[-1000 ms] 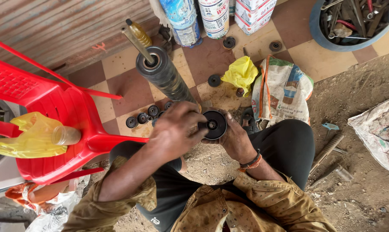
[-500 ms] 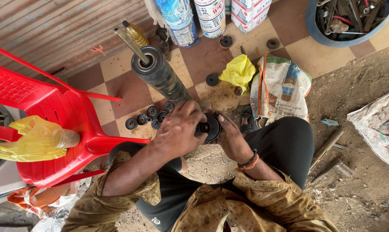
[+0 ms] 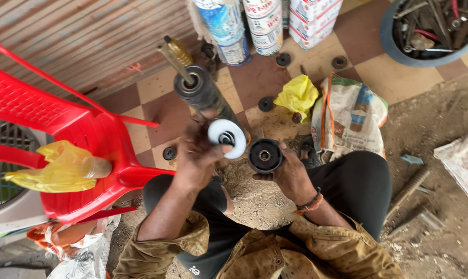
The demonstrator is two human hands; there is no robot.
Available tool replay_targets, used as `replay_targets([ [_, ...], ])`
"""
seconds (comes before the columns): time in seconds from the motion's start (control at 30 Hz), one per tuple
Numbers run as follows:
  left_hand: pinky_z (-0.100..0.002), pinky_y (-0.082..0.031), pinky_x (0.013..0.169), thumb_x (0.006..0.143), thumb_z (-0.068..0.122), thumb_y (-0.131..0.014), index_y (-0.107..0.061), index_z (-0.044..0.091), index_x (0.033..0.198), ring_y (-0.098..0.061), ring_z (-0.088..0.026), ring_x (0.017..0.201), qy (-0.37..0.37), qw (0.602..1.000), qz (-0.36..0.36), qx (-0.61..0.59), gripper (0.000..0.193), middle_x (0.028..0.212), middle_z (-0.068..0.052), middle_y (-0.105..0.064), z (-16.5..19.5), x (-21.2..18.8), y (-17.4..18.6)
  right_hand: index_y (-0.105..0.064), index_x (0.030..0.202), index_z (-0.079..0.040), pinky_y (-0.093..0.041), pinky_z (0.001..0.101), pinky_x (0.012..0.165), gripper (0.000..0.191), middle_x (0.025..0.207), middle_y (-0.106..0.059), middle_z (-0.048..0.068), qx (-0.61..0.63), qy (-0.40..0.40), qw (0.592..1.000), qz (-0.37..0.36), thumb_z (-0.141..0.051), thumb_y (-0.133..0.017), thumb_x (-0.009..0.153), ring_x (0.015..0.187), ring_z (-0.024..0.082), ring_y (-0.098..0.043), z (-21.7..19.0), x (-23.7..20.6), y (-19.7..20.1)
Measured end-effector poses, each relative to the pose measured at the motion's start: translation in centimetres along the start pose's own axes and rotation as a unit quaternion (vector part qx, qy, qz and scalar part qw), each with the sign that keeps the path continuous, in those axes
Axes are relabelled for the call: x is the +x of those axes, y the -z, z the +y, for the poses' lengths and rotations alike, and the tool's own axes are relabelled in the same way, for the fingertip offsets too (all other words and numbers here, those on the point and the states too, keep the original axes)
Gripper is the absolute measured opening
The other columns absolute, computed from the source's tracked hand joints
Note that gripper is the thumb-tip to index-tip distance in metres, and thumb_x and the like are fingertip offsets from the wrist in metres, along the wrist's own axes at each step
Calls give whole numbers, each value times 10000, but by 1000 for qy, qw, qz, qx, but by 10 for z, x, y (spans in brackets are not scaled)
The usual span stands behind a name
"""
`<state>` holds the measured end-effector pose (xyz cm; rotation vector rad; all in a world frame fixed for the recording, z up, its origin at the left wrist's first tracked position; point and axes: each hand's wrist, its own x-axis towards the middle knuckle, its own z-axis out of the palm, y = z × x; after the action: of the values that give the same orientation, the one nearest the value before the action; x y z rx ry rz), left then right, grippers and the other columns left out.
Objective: The person sits on the floor and repeatedly presses small black circular parts onto a cylindrical metal rod using a wooden block and a metal rod as a press. They handle the parts one at a time, aligning and seating them onto the rod.
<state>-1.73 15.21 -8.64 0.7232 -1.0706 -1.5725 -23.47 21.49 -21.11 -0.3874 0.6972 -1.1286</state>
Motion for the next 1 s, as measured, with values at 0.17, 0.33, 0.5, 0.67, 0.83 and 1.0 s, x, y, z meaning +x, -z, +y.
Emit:
replay_targets([
  [0.17,-287,-537,945,948,-110,-826,-680,-15,1259,-600,-149,1055,-371,869,143,294,356,1170,-84,-656,81,23,20,-468,1432,-68,-605,527,887,604,1314,-627,133,24,8,999,-31,-514,-431,1025,1153,271,-674,6,3,6],
  [0.33,-257,-611,892,974,-151,-758,-746,-2,1255,-667,-165,1113,-444,776,148,424,319,1310,-85,-630,117,83,17,-470,1452,-59,-608,515,890,627,1303,-633,144,19,1,999,-46,-522,-426,1032,1132,264,-675,11,4,6],
  [0.5,-303,-623,1070,966,-143,-745,-763,21,1257,-676,-209,1251,-416,736,93,526,335,1361,-85,-618,99,85,18,-468,1437,-58,-608,510,870,614,1302,-630,149,21,4,999,-33,-515,-431,1028,1119,268,-680,13,4,6],
  [0.67,-354,-620,1128,966,-115,-760,-776,81,1167,-638,-265,1367,-397,750,87,522,281,1405,-111,-615,84,80,28,-491,1423,-56,-610,511,880,633,1305,-637,150,17,-6,1000,-16,-540,-420,1021,1120,261,-681,9,6,10],
  [0.83,-372,-586,1141,976,-108,-773,-782,92,1158,-635,-282,1381,-379,744,96,542,271,1422,-101,-628,90,83,36,-488,1421,-50,-603,520,881,643,1298,-639,149,16,-10,1000,-21,-547,-432,1017,1122,266,-675,13,7,9],
  [1.0,-359,-579,1103,979,-107,-749,-747,87,1153,-680,-253,1339,-337,791,69,506,260,1389,-83,-643,101,90,39,-458,1441,-72,-606,529,901,639,1324,-610,161,3,3,1000,-27,-534,-426,1001,1146,273,-668,16,7,10],
])
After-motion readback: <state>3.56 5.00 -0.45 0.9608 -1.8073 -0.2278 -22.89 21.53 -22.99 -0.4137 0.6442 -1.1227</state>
